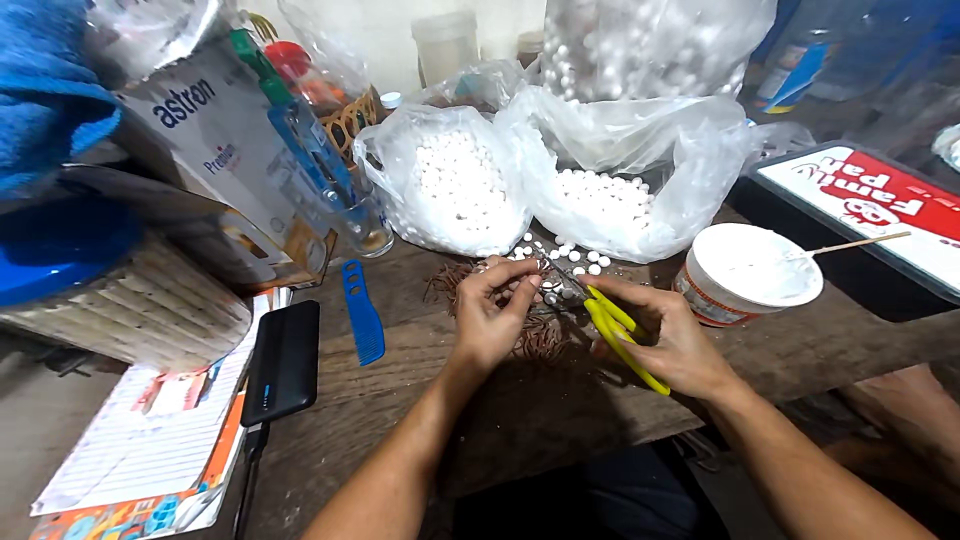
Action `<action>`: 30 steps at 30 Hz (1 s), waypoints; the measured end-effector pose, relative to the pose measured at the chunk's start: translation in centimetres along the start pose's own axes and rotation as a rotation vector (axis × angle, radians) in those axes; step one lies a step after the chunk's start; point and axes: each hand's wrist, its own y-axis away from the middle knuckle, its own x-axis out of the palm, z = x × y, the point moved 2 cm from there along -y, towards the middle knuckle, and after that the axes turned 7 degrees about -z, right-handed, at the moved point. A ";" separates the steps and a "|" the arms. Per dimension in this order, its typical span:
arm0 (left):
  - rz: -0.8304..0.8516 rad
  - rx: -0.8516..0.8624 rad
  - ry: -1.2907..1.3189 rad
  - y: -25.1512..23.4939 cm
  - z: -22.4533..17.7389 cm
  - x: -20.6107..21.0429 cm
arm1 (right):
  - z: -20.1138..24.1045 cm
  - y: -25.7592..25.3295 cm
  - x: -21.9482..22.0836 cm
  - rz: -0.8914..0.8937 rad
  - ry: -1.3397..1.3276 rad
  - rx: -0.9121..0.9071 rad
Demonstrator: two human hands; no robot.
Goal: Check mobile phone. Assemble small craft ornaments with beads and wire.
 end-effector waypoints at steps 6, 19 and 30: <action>-0.003 -0.010 0.010 0.1 0.0 0.1 | -0.1 0.0 0.0 0.013 -0.027 0.003; -0.072 -0.162 0.109 -0.2 -0.1 -0.3 | 0.1 -0.2 -0.3 -0.039 -0.101 -0.011; -0.091 -0.239 0.232 -0.3 0.0 -0.4 | 0.0 0.0 -0.4 0.039 -0.032 0.048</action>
